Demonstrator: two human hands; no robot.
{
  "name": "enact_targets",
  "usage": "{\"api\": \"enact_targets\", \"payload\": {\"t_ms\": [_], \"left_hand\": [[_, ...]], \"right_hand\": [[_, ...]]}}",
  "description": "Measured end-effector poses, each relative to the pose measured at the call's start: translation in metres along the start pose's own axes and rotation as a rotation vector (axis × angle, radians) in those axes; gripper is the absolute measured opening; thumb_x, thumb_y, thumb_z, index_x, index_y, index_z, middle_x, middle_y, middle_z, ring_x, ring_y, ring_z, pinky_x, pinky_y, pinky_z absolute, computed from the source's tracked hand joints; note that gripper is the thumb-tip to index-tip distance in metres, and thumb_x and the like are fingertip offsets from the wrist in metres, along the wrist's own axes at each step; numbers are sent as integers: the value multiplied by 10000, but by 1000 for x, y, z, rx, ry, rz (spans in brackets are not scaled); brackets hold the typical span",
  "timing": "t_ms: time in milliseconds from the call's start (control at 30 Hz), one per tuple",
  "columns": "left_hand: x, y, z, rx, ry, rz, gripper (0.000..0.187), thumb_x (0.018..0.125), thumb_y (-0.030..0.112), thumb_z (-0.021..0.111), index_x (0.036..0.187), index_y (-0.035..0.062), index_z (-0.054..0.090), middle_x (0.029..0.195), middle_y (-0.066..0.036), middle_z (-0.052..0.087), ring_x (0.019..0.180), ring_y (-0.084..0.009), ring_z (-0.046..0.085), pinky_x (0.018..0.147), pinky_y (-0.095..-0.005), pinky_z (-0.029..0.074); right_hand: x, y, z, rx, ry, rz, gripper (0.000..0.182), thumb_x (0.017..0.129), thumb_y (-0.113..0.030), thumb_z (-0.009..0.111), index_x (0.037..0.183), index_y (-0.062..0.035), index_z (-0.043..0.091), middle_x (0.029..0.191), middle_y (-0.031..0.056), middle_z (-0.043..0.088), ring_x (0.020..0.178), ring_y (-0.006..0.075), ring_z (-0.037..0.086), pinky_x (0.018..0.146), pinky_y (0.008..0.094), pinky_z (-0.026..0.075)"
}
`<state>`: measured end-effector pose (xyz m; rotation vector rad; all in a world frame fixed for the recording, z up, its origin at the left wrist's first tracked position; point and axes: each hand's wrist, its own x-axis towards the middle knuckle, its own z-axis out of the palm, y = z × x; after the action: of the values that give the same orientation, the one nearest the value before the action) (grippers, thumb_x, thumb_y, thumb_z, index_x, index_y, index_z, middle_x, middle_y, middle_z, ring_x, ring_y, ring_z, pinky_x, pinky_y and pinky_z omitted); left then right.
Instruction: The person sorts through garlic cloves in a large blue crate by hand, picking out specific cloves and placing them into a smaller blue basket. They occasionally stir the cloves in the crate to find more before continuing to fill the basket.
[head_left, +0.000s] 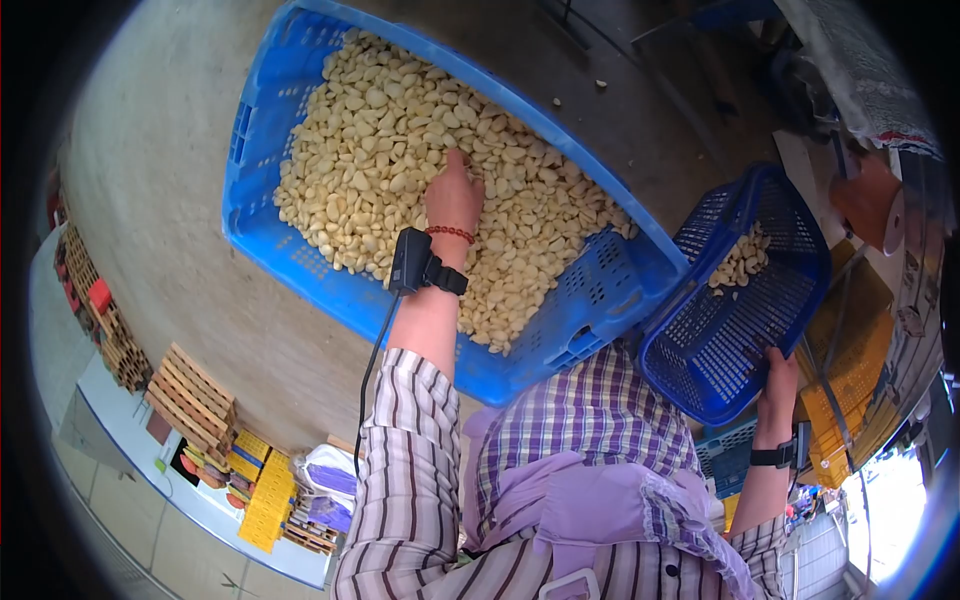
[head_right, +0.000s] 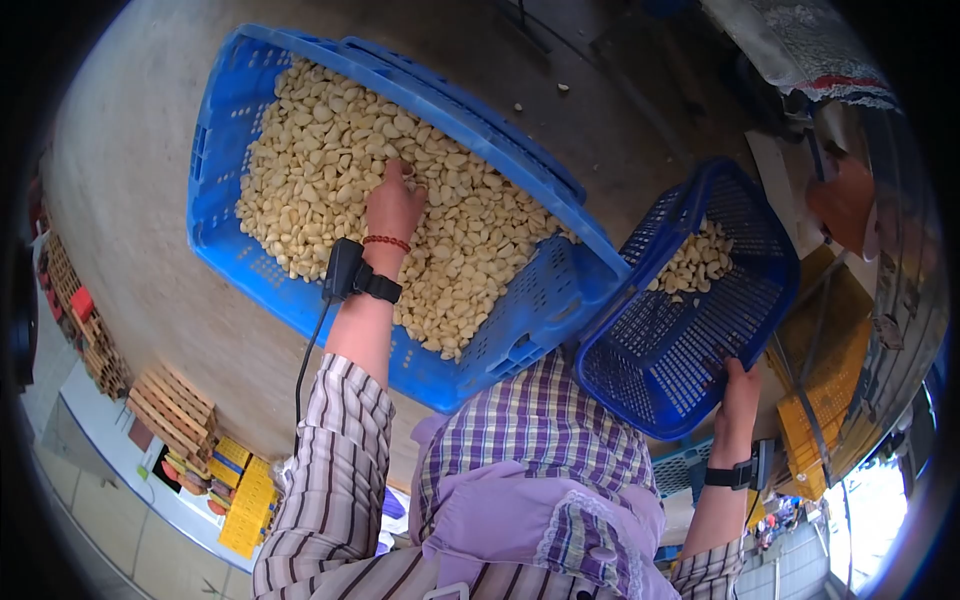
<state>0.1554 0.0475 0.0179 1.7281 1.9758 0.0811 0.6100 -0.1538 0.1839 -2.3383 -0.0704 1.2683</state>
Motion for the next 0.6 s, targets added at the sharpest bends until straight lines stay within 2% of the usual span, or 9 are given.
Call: {"api": "enact_targets", "payload": {"t_ms": [167,233,367,433,467,533,600], "left_hand": [[4,-6,24,150,80,75,88,751,136,641,773,61,601,679,-160,632,647,-337,636,555,-424,503],[7,0,27,268,6,-13,152,783,202,634,855,69,647,712,-184,642,665,-360,626,588,-439,504],[13,-2,30,405,-111,16,170,787,232,630,860,80,649,719,-174,646,664,-358,624,588,-442,503],[7,2,17,163,-53,-12,182,786,249,641,850,79,644,720,-161,648,664,-353,626,583,-435,502],[1,8,11,65,-3,3,209,790,265,661,842,65,630,687,-142,641,643,-324,629,567,-396,500],[-18,47,-19,-288,-73,-100,168,824,225,640,860,66,601,645,-124,623,623,-288,632,563,-376,495],[-45,93,-42,-677,-185,-115,180,839,220,632,904,61,576,652,-105,615,612,-232,623,558,-335,483]], "right_hand": [[0,0,1,-21,-18,0,329,855,-48,445,1159,35,539,1102,116,610,947,178,593,869,288,459],[-2,-3,4,-16,-13,5,327,856,-49,446,1157,35,540,1100,116,612,943,176,593,867,285,456],[0,-1,3,6,7,1,315,853,-53,460,1140,37,553,1082,110,621,928,173,595,866,278,449],[4,2,-2,-3,1,2,325,849,-52,465,1150,34,552,1093,108,623,952,179,594,877,282,442],[4,4,-4,-15,-5,10,335,845,-51,470,1160,30,551,1103,107,625,976,184,593,888,286,435],[2,3,-2,-6,-14,-4,336,844,-52,477,1161,29,551,1104,107,625,979,184,593,888,286,435],[-1,1,2,0,-36,-17,337,842,-53,485,1162,28,552,1105,107,626,983,185,593,888,286,435]]}}
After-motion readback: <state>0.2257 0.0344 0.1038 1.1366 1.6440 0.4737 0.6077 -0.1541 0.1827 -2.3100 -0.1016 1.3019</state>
